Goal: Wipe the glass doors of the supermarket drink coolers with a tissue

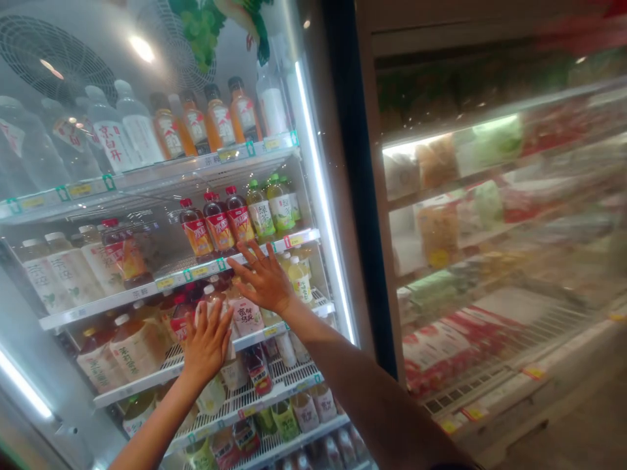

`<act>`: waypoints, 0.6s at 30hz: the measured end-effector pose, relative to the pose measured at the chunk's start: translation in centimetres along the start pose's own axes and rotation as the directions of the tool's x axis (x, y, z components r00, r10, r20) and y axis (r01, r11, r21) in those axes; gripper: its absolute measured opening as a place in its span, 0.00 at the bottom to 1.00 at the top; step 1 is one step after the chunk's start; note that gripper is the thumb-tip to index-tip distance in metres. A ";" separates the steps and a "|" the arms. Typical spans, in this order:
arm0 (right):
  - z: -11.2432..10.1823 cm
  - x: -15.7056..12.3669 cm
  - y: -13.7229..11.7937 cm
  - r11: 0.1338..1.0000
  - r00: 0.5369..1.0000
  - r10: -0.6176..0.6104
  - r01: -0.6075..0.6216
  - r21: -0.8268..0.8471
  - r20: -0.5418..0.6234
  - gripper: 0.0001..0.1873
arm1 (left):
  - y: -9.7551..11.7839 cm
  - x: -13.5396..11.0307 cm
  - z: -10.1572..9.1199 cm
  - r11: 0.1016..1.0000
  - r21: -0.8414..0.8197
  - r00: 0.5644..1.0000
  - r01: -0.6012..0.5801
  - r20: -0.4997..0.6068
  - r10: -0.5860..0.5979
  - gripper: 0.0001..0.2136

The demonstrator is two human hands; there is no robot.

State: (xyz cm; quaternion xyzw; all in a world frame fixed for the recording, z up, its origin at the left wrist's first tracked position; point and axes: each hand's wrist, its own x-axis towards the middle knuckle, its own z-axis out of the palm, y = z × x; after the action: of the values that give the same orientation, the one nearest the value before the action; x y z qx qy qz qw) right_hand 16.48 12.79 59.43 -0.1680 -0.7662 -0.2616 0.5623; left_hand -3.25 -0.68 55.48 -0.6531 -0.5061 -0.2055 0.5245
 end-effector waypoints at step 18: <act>0.9 -15.3 3.3 0.966 0.972 0.215 -0.227 -0.127 -0.096 0.40 | 5.2 5.0 2.3 0.979 0.066 0.981 -0.191 0.054 0.188 0.33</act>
State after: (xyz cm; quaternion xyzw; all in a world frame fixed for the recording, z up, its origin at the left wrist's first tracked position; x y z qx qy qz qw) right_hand 22.35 16.55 45.43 -0.2798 -0.6995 -0.2558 0.6059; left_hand 2.68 3.92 56.18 -0.6839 -0.4608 -0.1212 0.5525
